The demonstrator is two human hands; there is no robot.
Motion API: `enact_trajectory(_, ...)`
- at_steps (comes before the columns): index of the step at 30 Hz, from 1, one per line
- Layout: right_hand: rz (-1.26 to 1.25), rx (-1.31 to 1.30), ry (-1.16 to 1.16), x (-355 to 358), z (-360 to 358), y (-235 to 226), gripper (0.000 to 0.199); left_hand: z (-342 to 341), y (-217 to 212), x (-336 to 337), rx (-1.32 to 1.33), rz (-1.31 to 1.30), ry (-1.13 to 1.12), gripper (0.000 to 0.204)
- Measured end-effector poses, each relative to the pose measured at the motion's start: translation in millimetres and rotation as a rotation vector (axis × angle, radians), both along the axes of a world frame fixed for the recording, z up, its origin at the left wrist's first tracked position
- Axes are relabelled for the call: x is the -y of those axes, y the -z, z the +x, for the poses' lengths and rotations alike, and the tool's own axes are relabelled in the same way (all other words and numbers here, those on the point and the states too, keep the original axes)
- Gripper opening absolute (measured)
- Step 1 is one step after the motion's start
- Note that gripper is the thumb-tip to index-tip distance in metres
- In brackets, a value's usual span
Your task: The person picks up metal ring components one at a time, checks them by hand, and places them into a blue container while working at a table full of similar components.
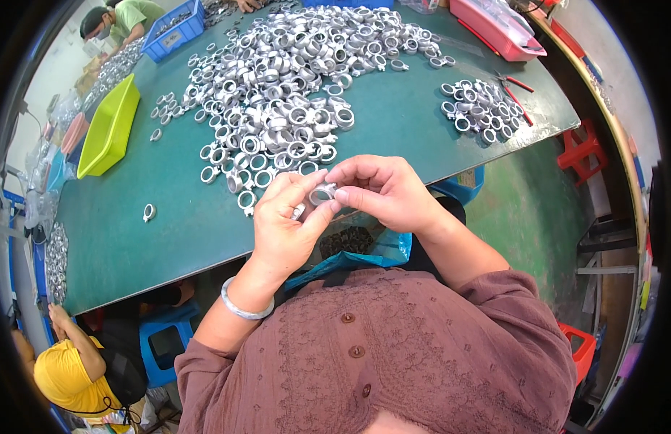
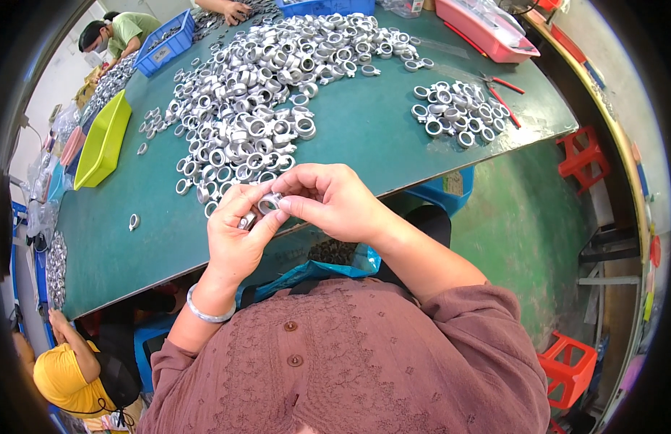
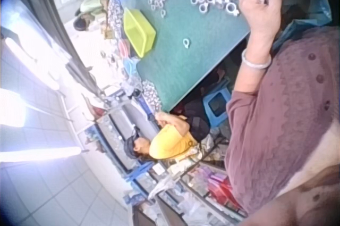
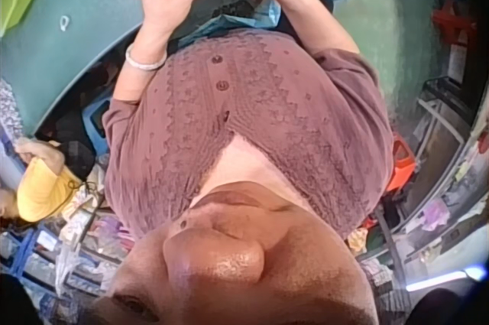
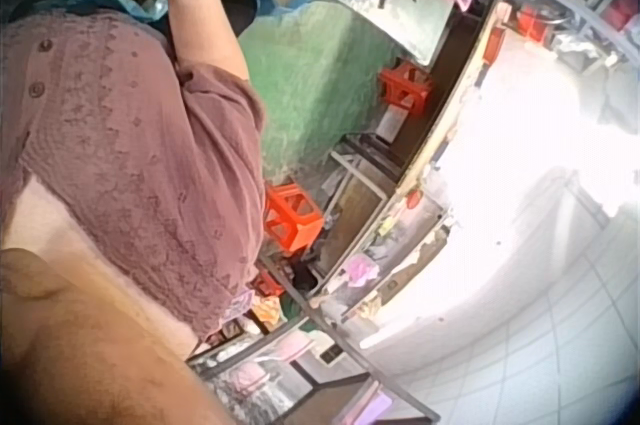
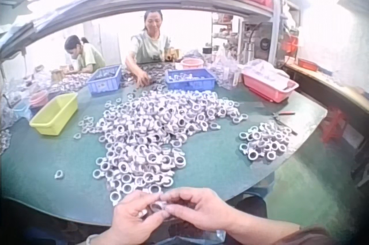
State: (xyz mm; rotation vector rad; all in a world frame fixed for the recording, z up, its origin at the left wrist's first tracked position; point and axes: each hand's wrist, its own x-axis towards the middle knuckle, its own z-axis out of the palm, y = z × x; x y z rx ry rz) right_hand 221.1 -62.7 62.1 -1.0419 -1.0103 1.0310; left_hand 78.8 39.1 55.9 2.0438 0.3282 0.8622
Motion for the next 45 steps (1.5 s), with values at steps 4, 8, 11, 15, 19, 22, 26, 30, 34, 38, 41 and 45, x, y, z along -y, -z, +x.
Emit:
enact_trajectory(4,-0.058,-0.104,0.003,-1,1,0,0.016,-1,-1,1,0.002,-0.078,0.022,0.039)
enact_trajectory(8,-0.083,-0.139,0.038,-1,3,-1,0.015,-3,0,1,-0.023,-0.151,0.083,0.041)
enact_trajectory(11,-0.077,-0.127,0.059,0,3,-1,0.014,-3,-9,9,0.093,-0.684,0.233,0.038)
enact_trajectory(15,-0.054,-0.115,0.069,1,4,0,0.015,-7,-10,2,-0.024,-0.964,0.28,0.026)
enact_trajectory(19,-0.018,-0.161,0.027,2,0,-6,0.016,-5,-8,2,0.035,-1.048,0.272,0.02)
enact_trajectory(22,0.034,-0.068,0.03,2,2,-2,0.016,-4,-7,3,0.014,-1.028,0.247,0.02)
enact_trajectory(26,0.066,-0.005,0.051,3,4,0,0.015,-4,-7,4,-0.001,-1.039,0.238,0.023)
enact_trajectory(30,0.069,0.057,0.055,4,4,2,0.017,-7,-4,5,0.006,-0.933,0.203,0.03)
enact_trajectory(34,0.084,0.032,0.059,4,3,3,0.018,-5,-3,9,0.057,-0.726,0.129,0.04)
enact_trajectory(38,0.066,-0.039,0.036,4,3,4,0.019,-4,-1,9,0.073,-0.536,0.097,0.044)
enact_trajectory(41,0.055,-0.044,0.029,5,4,4,0.02,-5,-2,10,0.045,-0.483,0.064,0.046)
enact_trajectory(45,0.05,-0.052,0.024,4,4,5,0.019,-5,-1,10,0.068,-0.433,0.061,0.046)
